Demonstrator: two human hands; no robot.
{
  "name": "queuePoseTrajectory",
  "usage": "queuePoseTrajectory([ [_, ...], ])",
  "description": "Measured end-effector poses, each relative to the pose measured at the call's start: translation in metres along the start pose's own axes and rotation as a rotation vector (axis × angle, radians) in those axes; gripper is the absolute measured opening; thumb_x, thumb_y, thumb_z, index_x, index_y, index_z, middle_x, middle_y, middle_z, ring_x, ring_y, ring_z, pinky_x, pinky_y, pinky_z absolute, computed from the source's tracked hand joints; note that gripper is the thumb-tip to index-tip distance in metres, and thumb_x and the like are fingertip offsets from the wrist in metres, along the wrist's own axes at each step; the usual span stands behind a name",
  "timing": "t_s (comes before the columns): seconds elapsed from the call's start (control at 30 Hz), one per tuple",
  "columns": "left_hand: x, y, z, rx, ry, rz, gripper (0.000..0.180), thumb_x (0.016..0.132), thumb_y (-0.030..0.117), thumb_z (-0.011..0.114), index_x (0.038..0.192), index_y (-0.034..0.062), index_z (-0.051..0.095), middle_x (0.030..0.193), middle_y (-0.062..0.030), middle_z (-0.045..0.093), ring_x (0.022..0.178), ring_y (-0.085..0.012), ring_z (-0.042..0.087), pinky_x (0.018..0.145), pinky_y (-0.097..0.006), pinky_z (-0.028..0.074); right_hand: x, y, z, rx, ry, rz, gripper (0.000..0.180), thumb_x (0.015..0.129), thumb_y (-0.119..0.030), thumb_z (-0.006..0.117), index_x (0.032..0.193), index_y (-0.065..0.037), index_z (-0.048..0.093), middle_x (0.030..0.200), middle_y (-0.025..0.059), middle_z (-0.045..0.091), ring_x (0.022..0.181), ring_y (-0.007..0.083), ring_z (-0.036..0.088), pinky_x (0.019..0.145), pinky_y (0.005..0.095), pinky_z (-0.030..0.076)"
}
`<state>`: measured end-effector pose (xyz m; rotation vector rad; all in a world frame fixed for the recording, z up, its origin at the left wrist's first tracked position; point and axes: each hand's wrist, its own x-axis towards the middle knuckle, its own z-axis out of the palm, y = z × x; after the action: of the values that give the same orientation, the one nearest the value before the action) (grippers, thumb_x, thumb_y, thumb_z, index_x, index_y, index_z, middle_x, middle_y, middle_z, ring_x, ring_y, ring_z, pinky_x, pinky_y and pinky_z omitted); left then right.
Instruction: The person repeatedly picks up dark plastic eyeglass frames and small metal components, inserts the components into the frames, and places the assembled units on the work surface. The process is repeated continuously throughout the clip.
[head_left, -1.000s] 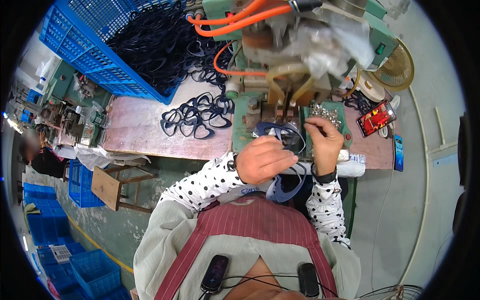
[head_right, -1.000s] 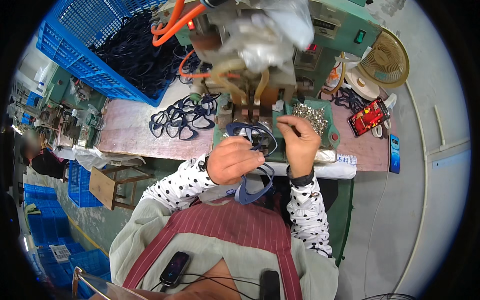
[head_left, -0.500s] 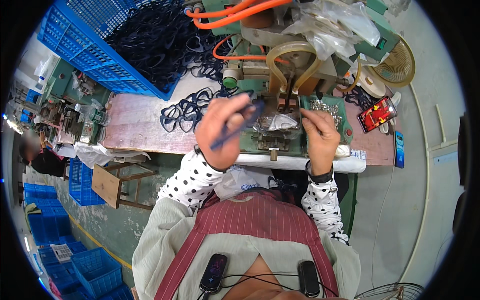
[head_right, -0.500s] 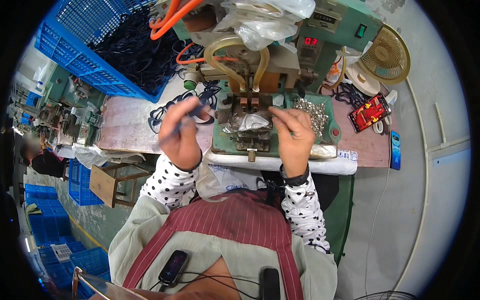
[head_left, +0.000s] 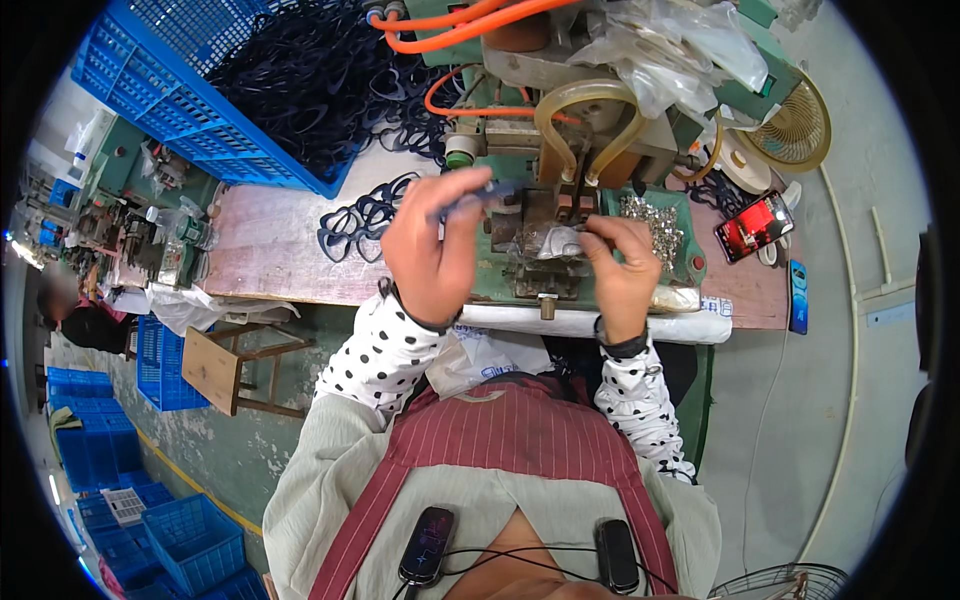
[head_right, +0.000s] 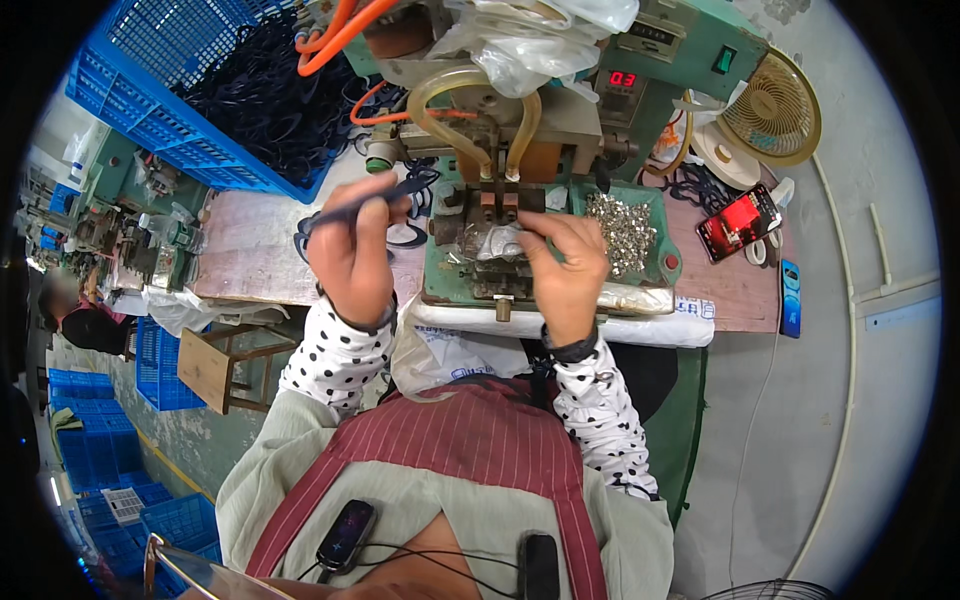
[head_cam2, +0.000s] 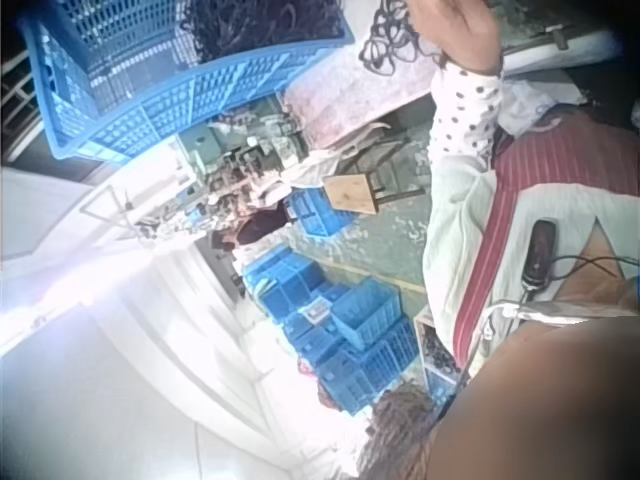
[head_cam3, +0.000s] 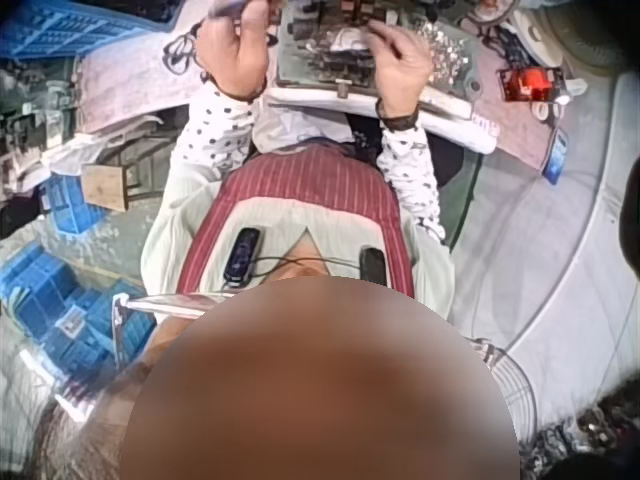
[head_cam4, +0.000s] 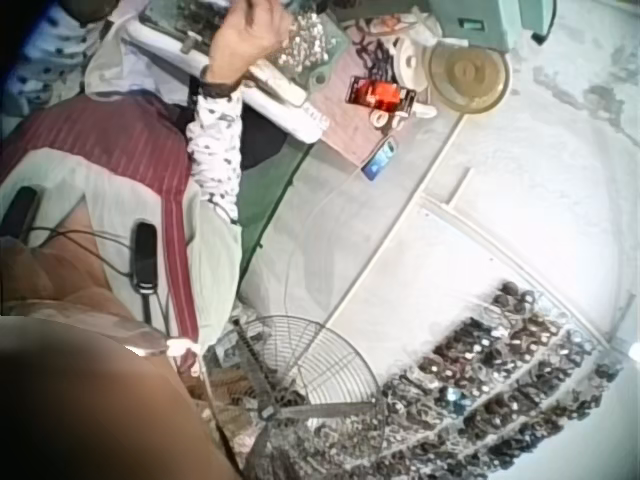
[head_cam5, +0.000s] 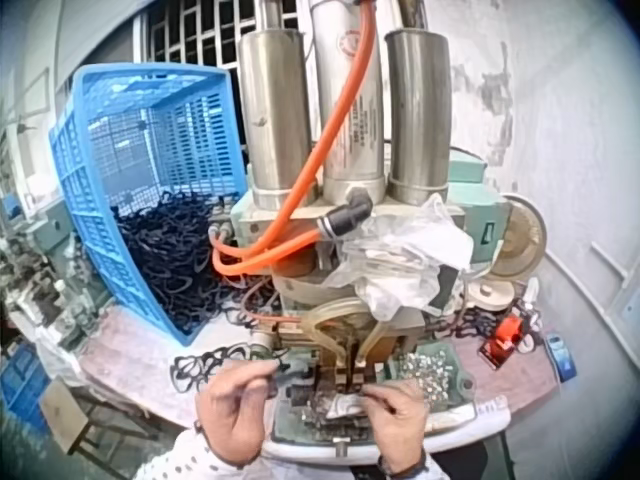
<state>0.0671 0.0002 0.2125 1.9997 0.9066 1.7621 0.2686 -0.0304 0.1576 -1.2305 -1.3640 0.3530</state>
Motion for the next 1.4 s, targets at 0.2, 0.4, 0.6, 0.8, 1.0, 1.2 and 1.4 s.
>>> queuePoseTrajectory([
  [0.2, 0.015, 0.005, 0.004, -0.183, 0.049, -0.237, 0.016, 0.096, 0.008, 0.054, 0.104, -0.0030, 0.063, 0.089, -0.0074, 0.067, 0.075, -0.0128, 0.065, 0.068, -0.024, 0.051, -0.010, 0.001, 0.030, 0.303, 0.112, 0.178, 0.044, 0.073, -0.001, 0.076, 0.114, -0.003, 0.059, 0.094, 0.0056, 0.061, 0.093, 0.0173, 0.057, 0.090, 0.0321, 0.041],
  [0.4, 0.017, 0.006, 0.004, -0.156, 0.038, -0.229, 0.016, 0.096, 0.008, 0.053, 0.103, -0.0029, 0.062, 0.090, -0.0070, 0.066, 0.074, -0.0123, 0.065, 0.067, -0.024, 0.050, -0.010, -0.008, 0.039, 0.596, 0.140, 0.231, 0.046, 0.081, 0.004, 0.070, 0.120, 0.002, 0.044, 0.104, 0.0115, 0.061, 0.094, 0.0160, 0.060, 0.086, 0.0276, 0.048],
  [0.6, -0.007, 0.000, -0.008, 0.174, -0.176, 0.197, 0.022, 0.081, -0.002, 0.060, 0.103, 0.0003, 0.064, 0.096, -0.0098, 0.067, 0.086, -0.0225, 0.067, 0.078, -0.034, 0.052, -0.007, -0.002, 0.039, 0.552, 0.138, 0.218, 0.048, 0.079, 0.007, 0.069, 0.120, 0.002, 0.044, 0.098, 0.0108, 0.063, 0.090, 0.0149, 0.061, 0.081, 0.0272, 0.049],
  [0.8, -0.058, -0.005, 0.038, -0.046, -0.551, 0.598, 0.035, 0.083, 0.004, 0.057, 0.117, 0.0018, 0.061, 0.116, -0.0128, 0.064, 0.106, -0.0264, 0.063, 0.096, -0.044, 0.049, 0.013, 0.026, -0.006, 0.009, 0.192, 0.027, 0.045, 0.077, -0.004, 0.072, 0.118, 0.000, 0.056, 0.095, 0.0088, 0.067, 0.087, 0.0197, 0.063, 0.084, 0.0321, 0.047],
  [1.0, -0.055, -0.014, 0.044, -0.078, -0.583, 0.574, 0.036, 0.082, 0.002, 0.064, 0.118, -0.0009, 0.060, 0.117, -0.0172, 0.063, 0.104, -0.0284, 0.064, 0.095, -0.045, 0.050, -0.004, 0.138, -0.092, -0.248, 0.039, 0.294, 0.026, 0.082, -0.009, 0.069, 0.106, -0.002, 0.064, 0.093, 0.0115, 0.068, 0.081, 0.0212, 0.065, 0.075, 0.0322, 0.051],
  [1.2, -0.058, -0.015, 0.044, -0.087, -0.559, 0.548, 0.037, 0.081, 0.002, 0.063, 0.118, -0.0003, 0.060, 0.119, -0.0161, 0.062, 0.104, -0.0276, 0.063, 0.098, -0.046, 0.048, -0.023, 0.116, -0.086, -0.923, -0.171, 0.163, 0.033, 0.081, -0.018, 0.070, 0.109, -0.004, 0.061, 0.106, 0.0173, 0.063, 0.090, 0.0348, 0.062, 0.074, 0.0425, 0.050],
  [1.4, -0.066, -0.010, 0.042, -0.028, -0.553, 0.490, 0.039, 0.081, -0.001, 0.061, 0.120, 0.0026, 0.060, 0.123, -0.0149, 0.061, 0.107, -0.0287, 0.062, 0.103, -0.048, 0.043, -0.006, 0.147, -0.073, -0.458, 0.073, 0.194, 0.013, 0.082, -0.013, 0.068, 0.089, -0.003, 0.068, 0.087, 0.0144, 0.066, 0.080, 0.0309, 0.062, 0.074, 0.0374, 0.048],
])
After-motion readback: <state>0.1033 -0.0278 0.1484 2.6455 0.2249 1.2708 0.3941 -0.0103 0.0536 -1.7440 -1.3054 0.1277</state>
